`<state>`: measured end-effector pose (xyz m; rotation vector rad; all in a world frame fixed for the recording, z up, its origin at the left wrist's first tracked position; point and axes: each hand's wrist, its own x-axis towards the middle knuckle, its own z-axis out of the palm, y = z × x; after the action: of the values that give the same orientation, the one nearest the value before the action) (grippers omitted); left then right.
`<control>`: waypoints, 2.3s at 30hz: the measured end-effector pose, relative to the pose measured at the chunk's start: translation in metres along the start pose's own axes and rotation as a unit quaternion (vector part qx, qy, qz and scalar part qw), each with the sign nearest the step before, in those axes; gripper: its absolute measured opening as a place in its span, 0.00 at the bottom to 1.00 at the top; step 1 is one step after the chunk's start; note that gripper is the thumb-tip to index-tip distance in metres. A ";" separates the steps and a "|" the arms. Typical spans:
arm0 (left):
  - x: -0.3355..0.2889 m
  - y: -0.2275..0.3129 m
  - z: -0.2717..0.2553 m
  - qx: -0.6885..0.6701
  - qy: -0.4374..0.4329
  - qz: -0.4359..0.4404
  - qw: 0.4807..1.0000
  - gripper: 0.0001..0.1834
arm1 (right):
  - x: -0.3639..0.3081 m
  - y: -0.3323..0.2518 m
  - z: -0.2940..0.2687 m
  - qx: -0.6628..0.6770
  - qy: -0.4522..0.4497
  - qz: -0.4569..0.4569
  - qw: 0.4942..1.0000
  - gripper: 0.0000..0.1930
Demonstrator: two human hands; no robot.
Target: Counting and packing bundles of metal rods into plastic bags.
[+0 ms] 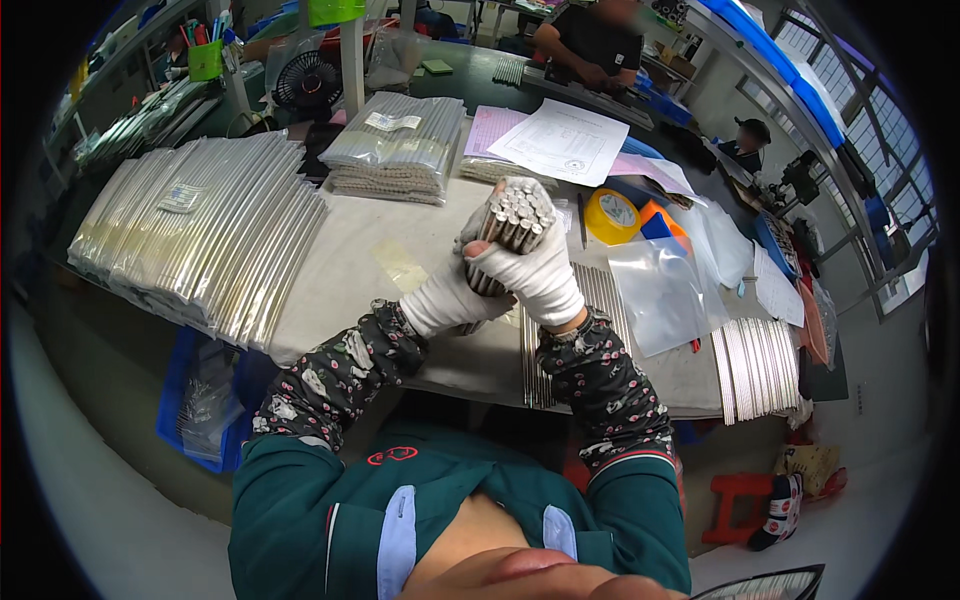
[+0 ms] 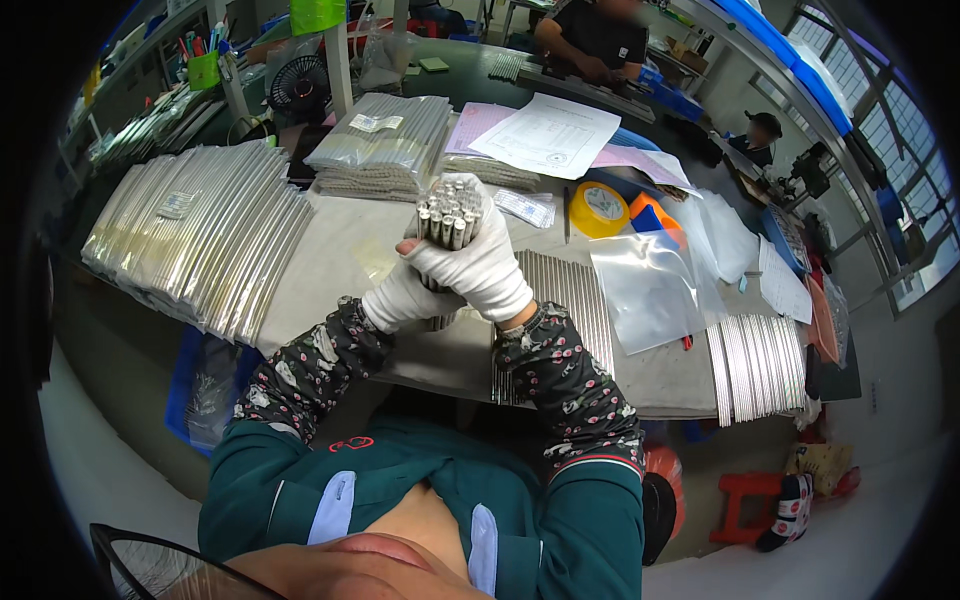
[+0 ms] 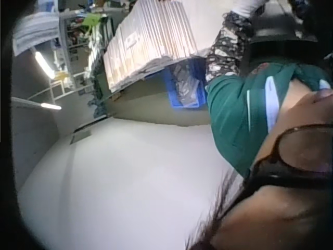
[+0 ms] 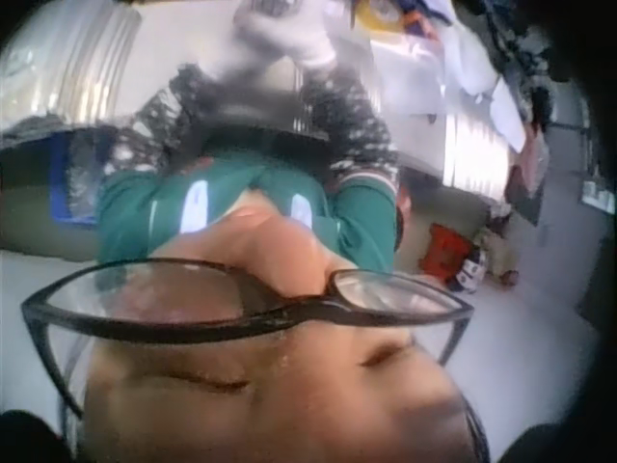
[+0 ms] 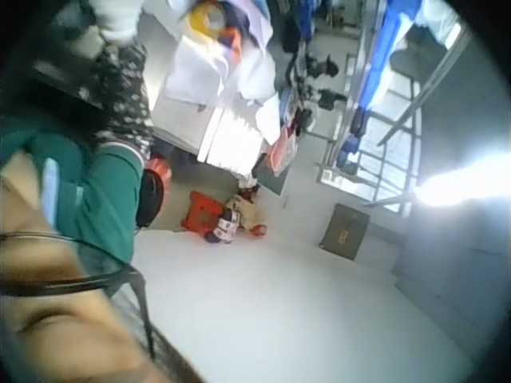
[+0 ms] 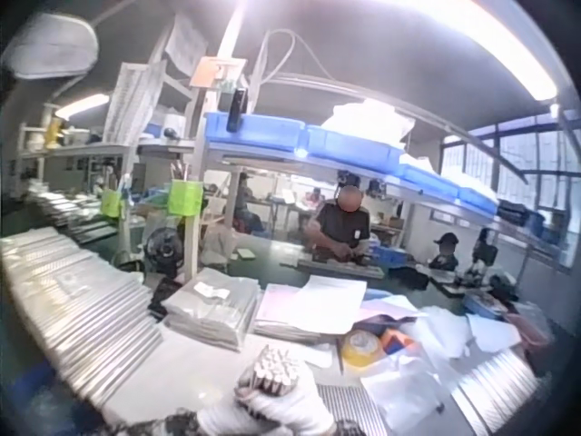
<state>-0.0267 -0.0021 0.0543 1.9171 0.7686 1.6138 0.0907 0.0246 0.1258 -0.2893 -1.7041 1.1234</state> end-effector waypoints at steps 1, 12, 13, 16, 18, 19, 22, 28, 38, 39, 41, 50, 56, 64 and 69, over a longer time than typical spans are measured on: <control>0.000 -0.002 -0.004 -0.006 -0.035 -0.097 0.995 0.40 | 0.001 0.004 -0.005 0.015 -0.043 0.064 0.997 0.27; 0.047 0.038 -0.005 -0.015 0.084 0.031 0.996 0.25 | -0.001 -0.017 -0.035 -0.095 -0.096 0.036 0.990 0.32; 0.047 0.039 -0.006 -0.067 0.066 0.001 0.996 0.24 | -0.002 -0.019 -0.038 -0.119 -0.105 0.033 0.987 0.30; 0.044 0.036 -0.004 -0.140 0.084 -0.028 0.986 0.22 | -0.005 -0.017 -0.039 -0.133 -0.084 0.010 0.988 0.22; 0.045 0.043 -0.005 -0.132 0.075 -0.038 0.988 0.21 | -0.004 -0.021 -0.038 -0.157 -0.061 0.011 0.986 0.21; 0.045 0.044 -0.005 -0.133 0.077 -0.040 0.987 0.20 | -0.003 -0.019 -0.035 -0.176 -0.037 -0.030 0.983 0.20; 0.045 0.044 -0.003 -0.133 0.089 -0.032 0.987 0.19 | -0.004 -0.022 -0.033 -0.232 -0.016 -0.013 0.973 0.21; 0.047 0.037 -0.009 -0.106 0.082 -0.030 0.991 0.18 | -0.003 -0.022 -0.020 -0.124 0.068 -0.014 0.990 0.20; 0.044 0.038 -0.007 -0.111 0.101 -0.045 0.988 0.17 | -0.002 -0.019 -0.021 -0.041 0.086 0.021 0.995 0.12; 0.044 0.037 -0.007 -0.111 0.101 -0.045 0.988 0.17 | -0.002 -0.017 -0.021 -0.047 0.090 0.012 0.995 0.11; 0.044 0.037 -0.007 -0.095 0.110 -0.058 0.988 0.17 | -0.002 -0.014 -0.023 -0.053 0.094 0.001 0.994 0.11; 0.041 0.039 -0.009 -0.114 0.111 -0.061 0.985 0.18 | 0.001 -0.015 -0.017 -0.124 0.103 -0.037 0.986 0.12; 0.038 0.034 -0.013 -0.138 0.089 -0.051 0.985 0.18 | 0.002 -0.018 -0.017 -0.101 0.098 0.005 0.990 0.13; 0.033 0.034 -0.013 -0.107 0.137 -0.047 0.984 0.18 | 0.002 -0.016 -0.011 -0.081 0.090 0.003 0.993 0.14; 0.034 0.031 -0.017 -0.094 0.131 -0.040 0.986 0.16 | 0.003 -0.010 -0.012 -0.140 0.107 -0.038 0.984 0.12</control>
<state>-0.0365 0.0004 0.1028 1.5440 0.7563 1.8404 0.1021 0.0278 0.1360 -0.4977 -1.6628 0.7660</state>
